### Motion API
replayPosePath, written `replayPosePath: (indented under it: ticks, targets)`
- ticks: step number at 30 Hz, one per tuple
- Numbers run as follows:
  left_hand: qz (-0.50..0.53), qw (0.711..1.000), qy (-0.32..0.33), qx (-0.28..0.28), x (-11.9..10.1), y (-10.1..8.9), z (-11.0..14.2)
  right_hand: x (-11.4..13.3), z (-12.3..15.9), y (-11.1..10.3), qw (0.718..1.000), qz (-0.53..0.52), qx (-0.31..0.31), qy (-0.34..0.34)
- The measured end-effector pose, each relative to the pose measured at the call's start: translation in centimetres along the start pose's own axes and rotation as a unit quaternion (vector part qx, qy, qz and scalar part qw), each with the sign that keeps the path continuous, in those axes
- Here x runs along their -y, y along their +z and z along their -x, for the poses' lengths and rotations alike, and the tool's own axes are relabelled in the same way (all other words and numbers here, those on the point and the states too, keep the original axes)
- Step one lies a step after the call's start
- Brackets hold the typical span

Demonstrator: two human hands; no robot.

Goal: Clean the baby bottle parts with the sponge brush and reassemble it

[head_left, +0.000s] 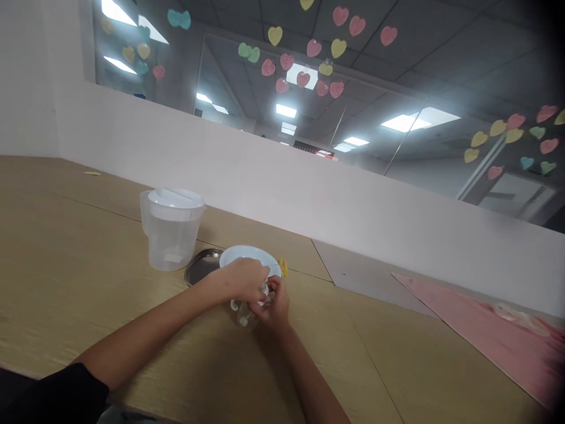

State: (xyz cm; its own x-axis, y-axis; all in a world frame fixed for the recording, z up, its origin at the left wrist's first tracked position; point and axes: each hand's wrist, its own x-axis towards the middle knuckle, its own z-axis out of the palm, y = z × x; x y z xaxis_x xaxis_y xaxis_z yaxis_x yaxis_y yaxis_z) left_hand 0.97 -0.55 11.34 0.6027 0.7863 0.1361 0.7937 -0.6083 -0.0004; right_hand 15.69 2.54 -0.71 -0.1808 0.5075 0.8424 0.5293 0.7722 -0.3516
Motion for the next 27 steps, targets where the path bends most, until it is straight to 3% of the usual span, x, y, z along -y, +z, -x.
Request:
replayPosePath:
  ticks: [7,17,22,27]
  targets:
    - [-0.024,0.999,-0.026,-0.016,-0.6,0.0,-0.2,-0.1,0.1,0.0,1.000,-0.007,-0.001,0.005]
    - [-0.011,1.000,0.004,-0.027,0.4,0.5,-0.5,-0.3,-0.2,-0.2,1.000,-0.022,0.000,0.006]
    - [0.050,0.997,0.059,0.018,1.3,-0.4,-0.1,-0.2,-0.1,-0.2,0.999,-0.037,0.020,0.029]
    - [0.031,0.999,0.031,0.022,1.1,-0.2,-0.4,0.2,-0.1,-0.2,0.999,-0.044,0.012,0.009]
